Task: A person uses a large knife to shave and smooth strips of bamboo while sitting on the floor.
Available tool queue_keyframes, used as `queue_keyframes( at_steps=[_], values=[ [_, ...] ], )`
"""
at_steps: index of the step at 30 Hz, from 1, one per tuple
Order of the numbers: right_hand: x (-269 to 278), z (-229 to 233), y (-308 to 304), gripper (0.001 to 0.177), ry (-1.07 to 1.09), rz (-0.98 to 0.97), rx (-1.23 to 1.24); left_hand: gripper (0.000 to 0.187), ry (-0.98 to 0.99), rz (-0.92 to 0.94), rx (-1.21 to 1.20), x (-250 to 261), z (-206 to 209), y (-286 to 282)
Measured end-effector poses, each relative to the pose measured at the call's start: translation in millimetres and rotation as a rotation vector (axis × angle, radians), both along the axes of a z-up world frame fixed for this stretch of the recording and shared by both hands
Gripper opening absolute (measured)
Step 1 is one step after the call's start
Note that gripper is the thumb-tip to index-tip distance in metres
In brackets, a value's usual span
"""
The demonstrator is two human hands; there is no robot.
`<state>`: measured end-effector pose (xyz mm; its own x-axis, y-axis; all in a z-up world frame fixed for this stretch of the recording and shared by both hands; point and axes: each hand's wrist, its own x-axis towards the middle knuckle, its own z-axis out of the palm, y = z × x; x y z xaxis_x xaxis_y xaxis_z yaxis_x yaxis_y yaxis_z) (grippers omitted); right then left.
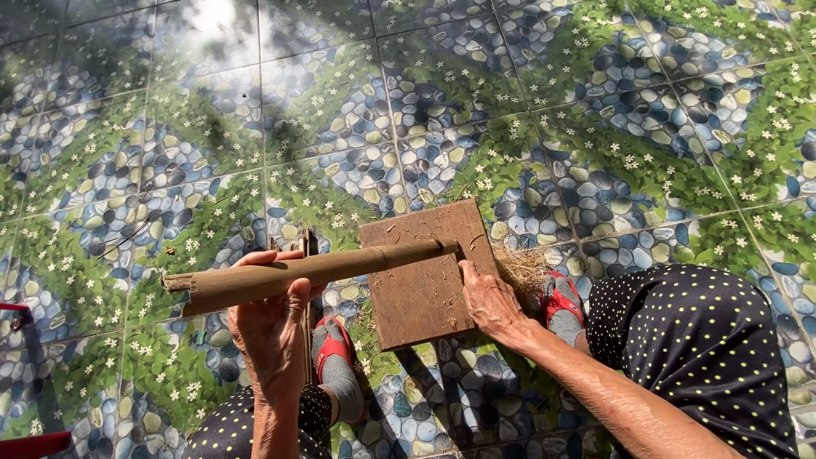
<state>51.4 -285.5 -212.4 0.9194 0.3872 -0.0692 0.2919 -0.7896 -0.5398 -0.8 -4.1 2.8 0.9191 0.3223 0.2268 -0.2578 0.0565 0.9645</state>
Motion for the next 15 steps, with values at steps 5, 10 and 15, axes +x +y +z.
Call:
queue_keyframes(
  at_steps=[5, 10, 15],
  values=[
    [-4.5, 5.5, 2.0, 0.023, 0.06, -0.045, 0.017, 0.045, 0.038, 0.06, -0.06, 0.6, 0.0, -4.4],
    [-9.3, 31.8, 8.2, 0.04, -0.001, -0.02, 0.036, 0.04, 0.078, 0.155, -0.102, 4.1, -0.9, -4.2],
    [-2.7, 19.7, -0.6, 0.016, 0.067, -0.054, -0.132, 0.044, 0.095, 0.188, -0.07, 5.2, -0.9, -4.6]
  ],
)
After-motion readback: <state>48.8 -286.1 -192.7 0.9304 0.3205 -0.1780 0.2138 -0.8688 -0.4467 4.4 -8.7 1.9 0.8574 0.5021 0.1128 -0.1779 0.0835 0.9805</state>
